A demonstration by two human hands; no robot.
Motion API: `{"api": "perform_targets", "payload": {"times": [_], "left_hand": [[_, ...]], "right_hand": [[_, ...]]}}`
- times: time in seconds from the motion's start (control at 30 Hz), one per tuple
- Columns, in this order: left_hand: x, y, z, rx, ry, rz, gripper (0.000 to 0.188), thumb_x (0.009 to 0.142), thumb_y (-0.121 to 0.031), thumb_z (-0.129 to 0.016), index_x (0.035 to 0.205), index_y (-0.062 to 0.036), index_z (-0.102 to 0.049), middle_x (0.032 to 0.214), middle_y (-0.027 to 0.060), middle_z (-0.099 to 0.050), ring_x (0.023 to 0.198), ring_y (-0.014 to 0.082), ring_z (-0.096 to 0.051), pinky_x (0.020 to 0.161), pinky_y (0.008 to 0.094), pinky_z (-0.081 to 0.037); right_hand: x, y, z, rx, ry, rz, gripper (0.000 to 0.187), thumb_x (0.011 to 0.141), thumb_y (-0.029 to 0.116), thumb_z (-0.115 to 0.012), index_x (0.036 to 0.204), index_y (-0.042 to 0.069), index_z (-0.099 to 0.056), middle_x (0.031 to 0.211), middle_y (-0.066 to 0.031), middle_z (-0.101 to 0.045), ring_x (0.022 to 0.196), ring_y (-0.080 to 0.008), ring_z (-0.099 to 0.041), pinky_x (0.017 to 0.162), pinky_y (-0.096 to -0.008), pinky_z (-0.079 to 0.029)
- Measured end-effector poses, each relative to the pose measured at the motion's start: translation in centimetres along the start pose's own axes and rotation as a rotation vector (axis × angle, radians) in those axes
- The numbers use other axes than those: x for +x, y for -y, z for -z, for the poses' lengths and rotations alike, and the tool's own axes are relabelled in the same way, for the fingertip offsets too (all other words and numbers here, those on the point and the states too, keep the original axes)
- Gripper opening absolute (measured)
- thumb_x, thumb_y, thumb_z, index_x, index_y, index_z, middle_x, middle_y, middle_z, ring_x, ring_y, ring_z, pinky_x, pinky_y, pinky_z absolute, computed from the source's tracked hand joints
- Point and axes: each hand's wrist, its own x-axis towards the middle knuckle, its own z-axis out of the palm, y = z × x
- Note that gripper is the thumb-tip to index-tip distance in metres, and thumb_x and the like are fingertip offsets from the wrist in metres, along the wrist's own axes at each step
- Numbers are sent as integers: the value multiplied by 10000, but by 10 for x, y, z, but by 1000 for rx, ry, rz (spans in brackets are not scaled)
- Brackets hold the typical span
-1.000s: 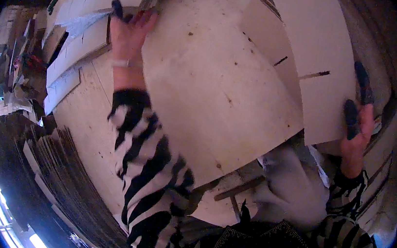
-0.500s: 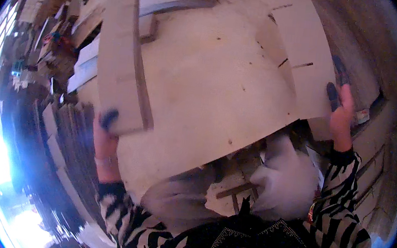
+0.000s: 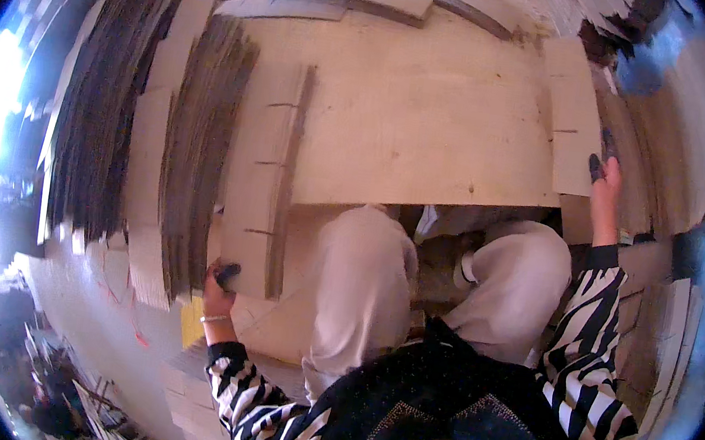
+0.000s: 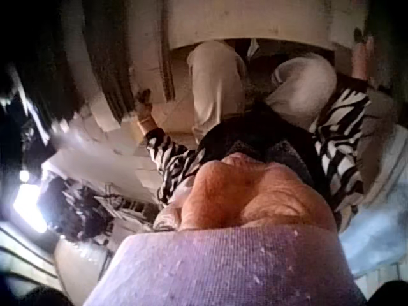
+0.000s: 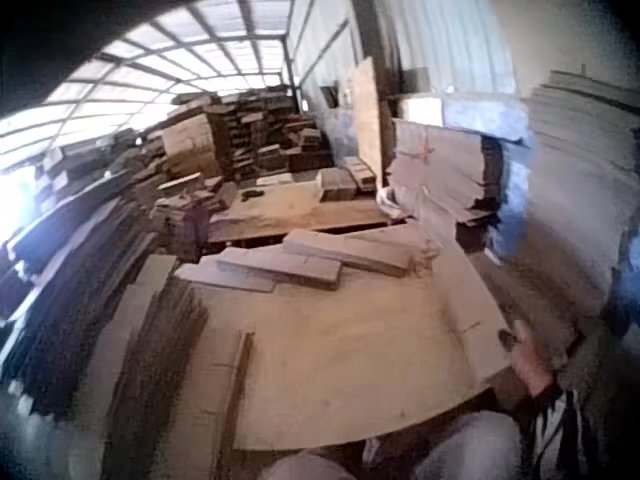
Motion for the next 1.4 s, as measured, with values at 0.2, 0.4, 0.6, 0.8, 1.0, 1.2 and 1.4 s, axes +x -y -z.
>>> {"api": "perform_targets", "payload": {"times": [0.2, 0.4, 0.6, 0.8, 1.0, 1.2, 1.4], "left_hand": [[-38, 7, -12, 368, 91, -177, 341, 939, -178, -504, 1266, -82, -497, 1214, 73, -576, 1088, 221, -555, 884, 416, -501], [-145, 58, -45, -400, 56, -11, 370, 932, -327, -524, 1232, -110, -514, 1194, 100, -587, 1179, 250, -498, 961, 554, -402], [-109, 78, -44, -321, 71, -150, 273, 922, -339, -514, 1088, -138, -593, 1085, 58, -607, 1061, 234, -526, 933, 544, -402], [-148, 70, -46, -344, -222, -39, 303, 930, -312, -494, 1076, -65, -593, 902, 51, -659, 879, 236, -606, 906, 401, -467], [-155, 78, -144, 727, 2, -141, 239, 891, -144, -510, 1059, -6, -610, 899, 146, -691, 886, 241, -663, 805, 394, -511], [-20, -21, -283, 1691, -233, -1237, 492, 743, -169, -644, 1178, 20, -510, 1218, 256, -532, 1115, 430, -512, 931, 524, -407], [66, -7, -302, 2185, -574, -1024, 307, 740, -220, -650, 984, -39, -608, 1005, 143, -584, 972, 314, -565, 844, 435, -440]], "right_hand": [[-23, 111, -96, -424, 344, 380, 215, 858, 136, -590, 1047, 47, -540, 862, -227, -621, 813, -380, -611, 692, -435, -465], [-33, 155, -177, -625, 513, 561, 253, 775, 68, -567, 1028, 69, -558, 845, -209, -629, 833, -403, -602, 691, -480, -467], [-50, 137, -164, -764, 621, 452, 312, 731, 57, -589, 1041, 87, -574, 832, -167, -656, 818, -374, -635, 689, -481, -481], [-60, 128, -176, -663, 654, 493, 292, 719, 62, -601, 1008, 77, -569, 826, -163, -657, 817, -376, -635, 683, -493, -481], [-58, 122, -175, -688, 608, 503, 260, 743, 69, -576, 1003, 83, -569, 842, -152, -653, 820, -371, -636, 682, -496, -484], [-54, 117, -186, -673, 596, 560, 253, 766, 67, -558, 1018, 92, -578, 930, -134, -649, 824, -363, -639, 683, -484, -494], [-58, 111, -186, -655, 578, 620, 213, 791, 89, -552, 1001, 97, -588, 876, -127, -649, 796, -353, -643, 637, -474, -500]]}}
